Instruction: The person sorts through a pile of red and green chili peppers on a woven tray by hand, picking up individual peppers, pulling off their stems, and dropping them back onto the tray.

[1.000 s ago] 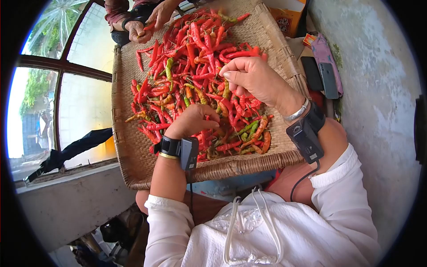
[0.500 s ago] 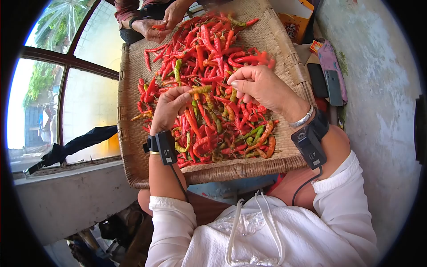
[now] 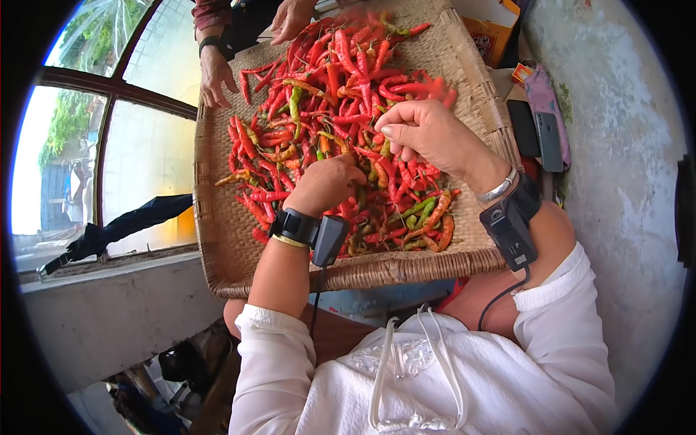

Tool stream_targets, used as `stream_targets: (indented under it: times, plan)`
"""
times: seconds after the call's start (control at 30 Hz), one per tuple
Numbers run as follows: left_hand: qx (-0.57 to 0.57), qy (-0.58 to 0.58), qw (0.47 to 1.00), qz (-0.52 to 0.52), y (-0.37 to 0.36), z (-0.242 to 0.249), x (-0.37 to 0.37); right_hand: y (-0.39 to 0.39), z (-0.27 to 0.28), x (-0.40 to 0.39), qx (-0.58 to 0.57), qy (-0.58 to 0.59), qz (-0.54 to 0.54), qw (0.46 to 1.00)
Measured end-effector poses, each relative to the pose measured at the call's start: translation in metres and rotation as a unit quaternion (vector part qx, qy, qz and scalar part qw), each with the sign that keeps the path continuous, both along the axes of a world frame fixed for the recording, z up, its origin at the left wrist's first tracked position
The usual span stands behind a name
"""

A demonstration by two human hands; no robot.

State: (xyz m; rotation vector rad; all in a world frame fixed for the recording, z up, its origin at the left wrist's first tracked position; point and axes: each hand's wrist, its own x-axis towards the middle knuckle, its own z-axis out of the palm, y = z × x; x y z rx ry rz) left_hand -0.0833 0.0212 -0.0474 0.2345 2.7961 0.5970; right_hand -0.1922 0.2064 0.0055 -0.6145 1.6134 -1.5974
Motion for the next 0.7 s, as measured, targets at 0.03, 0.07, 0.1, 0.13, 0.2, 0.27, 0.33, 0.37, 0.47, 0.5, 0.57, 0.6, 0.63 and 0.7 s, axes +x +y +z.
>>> stream_targets:
  times: [0.03,0.07,0.1,0.13,0.2,0.27,0.33,0.37,0.47,0.5,0.57,0.6,0.63,0.7]
  plan:
    - [-0.019,-0.002,1.000,-0.003,0.000,-0.003,-0.001,-0.001,0.000,0.000,0.001,0.006,0.003,1.000]
    - [-0.039,-0.005,0.999,-0.006,0.000,-0.004,-0.002,-0.001,-0.003,0.000,0.001,0.006,0.003,1.000]
    - [-0.040,-0.004,0.999,-0.007,0.000,-0.005,-0.002,-0.002,-0.010,0.000,0.029,0.030,0.027,0.999]
    - [-0.009,0.010,1.000,-0.006,0.000,-0.006,-0.002,-0.003,-0.018,0.000,0.057,0.053,0.051,0.996]
    - [0.023,0.024,0.999,-0.007,0.001,-0.004,-0.001,-0.004,-0.033,0.005,0.081,0.146,0.079,0.983]
    - [0.127,0.085,0.988,0.039,0.003,0.001,0.000,-0.003,-0.044,0.009,0.128,0.327,0.140,0.926]
    - [0.165,0.105,0.979,0.063,0.005,0.004,-0.001,-0.007,-0.039,0.015,0.183,0.298,0.166,0.922]
    - [0.175,0.086,0.978,0.075,0.008,0.007,-0.001,-0.009,-0.039,0.018,0.202,0.295,0.173,0.918]
    - [0.205,0.068,0.972,0.096,0.015,0.012,-0.001,-0.010,-0.043,0.018,0.203,0.319,0.165,0.911]
    - [0.191,0.041,0.973,0.119,0.017,0.019,-0.002,-0.010,-0.044,0.017,0.196,0.309,0.135,0.921]
    - [0.177,0.012,0.974,0.141,0.015,0.020,-0.002,-0.010,-0.045,0.014,0.190,0.295,0.104,0.931]
    - [0.208,0.005,0.965,0.157,0.012,0.016,-0.001,-0.011,-0.045,0.013,0.165,0.272,0.071,0.945]
    - [0.238,-0.001,0.955,0.175,0.008,0.014,0.000,-0.011,-0.043,0.012,0.140,0.250,0.040,0.957]
    - [0.274,0.004,0.936,0.222,0.001,0.016,0.000,-0.011,-0.039,0.008,0.107,0.208,-0.003,0.972]
